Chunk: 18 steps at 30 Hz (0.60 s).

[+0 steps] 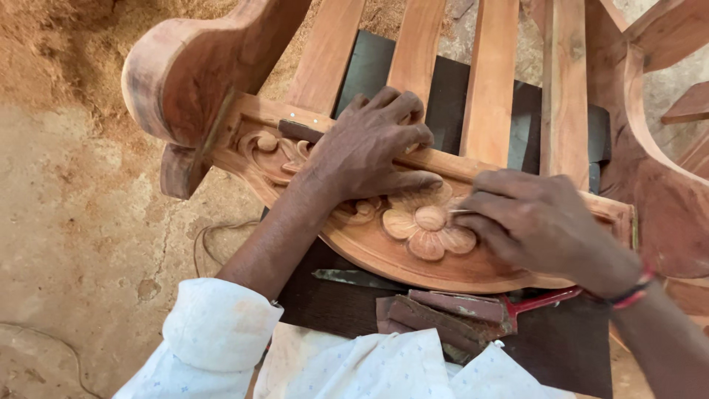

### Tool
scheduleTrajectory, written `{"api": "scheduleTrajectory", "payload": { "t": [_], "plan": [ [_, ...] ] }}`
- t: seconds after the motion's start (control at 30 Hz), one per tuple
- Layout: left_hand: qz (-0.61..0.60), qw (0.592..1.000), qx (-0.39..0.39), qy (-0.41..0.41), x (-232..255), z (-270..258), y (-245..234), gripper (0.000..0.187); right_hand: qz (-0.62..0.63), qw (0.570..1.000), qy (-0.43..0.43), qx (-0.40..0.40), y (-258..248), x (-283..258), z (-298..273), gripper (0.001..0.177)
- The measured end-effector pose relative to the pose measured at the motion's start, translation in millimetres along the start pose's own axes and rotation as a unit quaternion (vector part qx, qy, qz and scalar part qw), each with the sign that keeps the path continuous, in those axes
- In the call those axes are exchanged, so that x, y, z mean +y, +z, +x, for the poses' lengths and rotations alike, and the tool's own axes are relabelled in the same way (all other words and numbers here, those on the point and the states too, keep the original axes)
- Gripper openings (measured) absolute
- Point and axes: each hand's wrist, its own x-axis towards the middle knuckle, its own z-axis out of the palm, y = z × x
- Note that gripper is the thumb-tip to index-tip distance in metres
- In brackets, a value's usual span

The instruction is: The person sands a flower-shaped wood carving on the back of a wooden chair using pieces of sandpaper and a small brush.

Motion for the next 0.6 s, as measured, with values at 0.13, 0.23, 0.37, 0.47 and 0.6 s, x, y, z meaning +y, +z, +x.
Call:
{"api": "scheduleTrajectory", "payload": {
  "t": [0.13,0.23,0.37,0.47,0.6],
  "plan": [
    [0.001,1.000,-0.002,-0.009,-1,-4,-3,0.056,-0.005,1.000,0.023,0.007,-6,-4,-2,0.014],
    [-0.003,1.000,0.010,0.004,1,-3,-1,0.054,-0.005,0.998,-0.036,0.058,0,-9,3,0.016],
    [-0.001,1.000,0.011,-0.001,0,-1,1,0.058,0.011,1.000,-0.006,0.024,-5,-6,2,0.014],
    [-0.006,1.000,-0.003,-0.003,-1,-2,-1,0.056,0.006,0.999,-0.020,0.029,2,-7,3,0.015],
    [-0.001,1.000,0.005,0.005,1,-2,-1,0.056,0.003,1.000,0.010,0.022,-5,-4,-4,0.015]
  ]
}}
